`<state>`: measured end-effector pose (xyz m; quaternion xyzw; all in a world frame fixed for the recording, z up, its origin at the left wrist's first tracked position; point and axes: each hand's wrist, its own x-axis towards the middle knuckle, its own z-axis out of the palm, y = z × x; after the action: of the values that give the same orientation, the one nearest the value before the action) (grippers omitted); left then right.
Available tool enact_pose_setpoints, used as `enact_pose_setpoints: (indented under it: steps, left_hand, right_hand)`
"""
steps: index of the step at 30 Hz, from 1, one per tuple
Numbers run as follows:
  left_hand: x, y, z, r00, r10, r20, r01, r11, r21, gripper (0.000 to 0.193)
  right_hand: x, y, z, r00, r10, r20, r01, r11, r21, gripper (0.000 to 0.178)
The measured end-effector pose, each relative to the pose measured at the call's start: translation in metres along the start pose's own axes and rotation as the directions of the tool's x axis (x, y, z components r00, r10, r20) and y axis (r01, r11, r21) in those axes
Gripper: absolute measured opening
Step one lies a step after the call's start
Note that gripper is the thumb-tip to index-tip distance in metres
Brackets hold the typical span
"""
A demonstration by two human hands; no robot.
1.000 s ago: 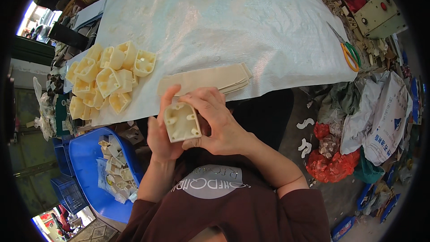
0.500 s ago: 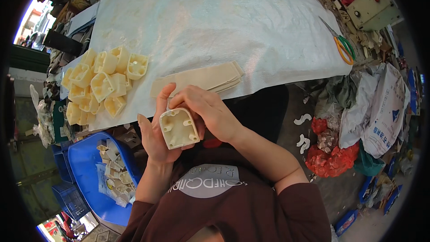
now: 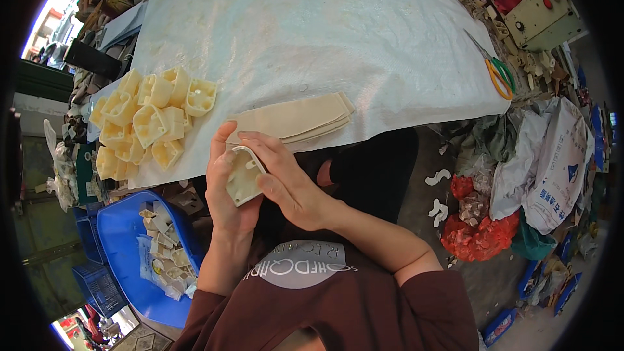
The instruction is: The person repeatedly picks up a small, flat, beige plastic sheet and a yellow plastic mold. They insert the sheet into the mold, press it into place, and then remove the assembled unit, placing it into a blue bin. This process is repeated continuously throughout the video.
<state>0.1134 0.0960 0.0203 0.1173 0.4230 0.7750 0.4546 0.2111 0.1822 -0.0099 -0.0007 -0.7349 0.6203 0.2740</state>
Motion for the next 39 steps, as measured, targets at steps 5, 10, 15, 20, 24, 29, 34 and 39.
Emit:
enact_pose_setpoints:
  steps: [5, 10, 15, 20, 24, 29, 34, 39]
  left_hand:
    - [-0.001, -0.005, 0.003, 0.998, -0.059, -0.014, 0.055, 0.976, -0.209, 0.049]
    - [-0.002, -0.005, -0.003, 0.99, -0.078, 0.118, 0.121, 0.899, -0.42, 0.059]
    - [0.002, 0.002, -0.018, 0.945, -0.041, 0.325, 0.177, 0.899, -0.401, 0.071]
    - [-0.014, 0.007, 0.017, 1.0, 0.002, 0.009, -0.004, 0.969, 0.248, 0.076]
    - [-0.018, 0.0, 0.004, 0.976, 0.098, 0.195, -0.173, 0.893, 0.416, 0.079]
    - [-0.012, -0.038, -0.016, 0.965, 0.123, 0.232, -0.193, 0.931, 0.31, 0.081]
    - [-0.012, -0.02, 0.008, 0.969, 0.127, 0.211, -0.164, 0.972, 0.167, 0.064]
    - [-0.012, -0.024, 0.006, 0.971, 0.113, 0.212, -0.133, 0.988, 0.082, 0.052]
  right_hand:
    - [-0.002, -0.002, 0.002, 0.998, 0.049, -0.029, -0.047, 0.996, 0.08, 0.059]
    - [-0.001, -0.008, -0.006, 0.993, 0.112, -0.028, -0.107, 0.986, 0.128, 0.077]
    - [0.004, -0.029, -0.019, 0.992, -0.117, -0.038, 0.088, 0.888, -0.452, 0.084]
    - [0.018, -0.055, -0.017, 0.965, -0.099, 0.244, 0.258, 0.537, -0.803, 0.066]
    - [0.013, -0.038, -0.027, 0.996, -0.088, -0.027, 0.047, 0.742, -0.669, 0.064]
    - [0.003, -0.028, -0.013, 0.939, 0.253, -0.233, -0.25, 0.967, 0.041, 0.062]
    - [0.002, -0.027, -0.014, 0.982, 0.081, -0.171, -0.136, 0.928, -0.347, 0.056]
    - [0.001, -0.013, -0.012, 0.983, -0.05, -0.179, 0.0, 0.964, -0.268, 0.05]
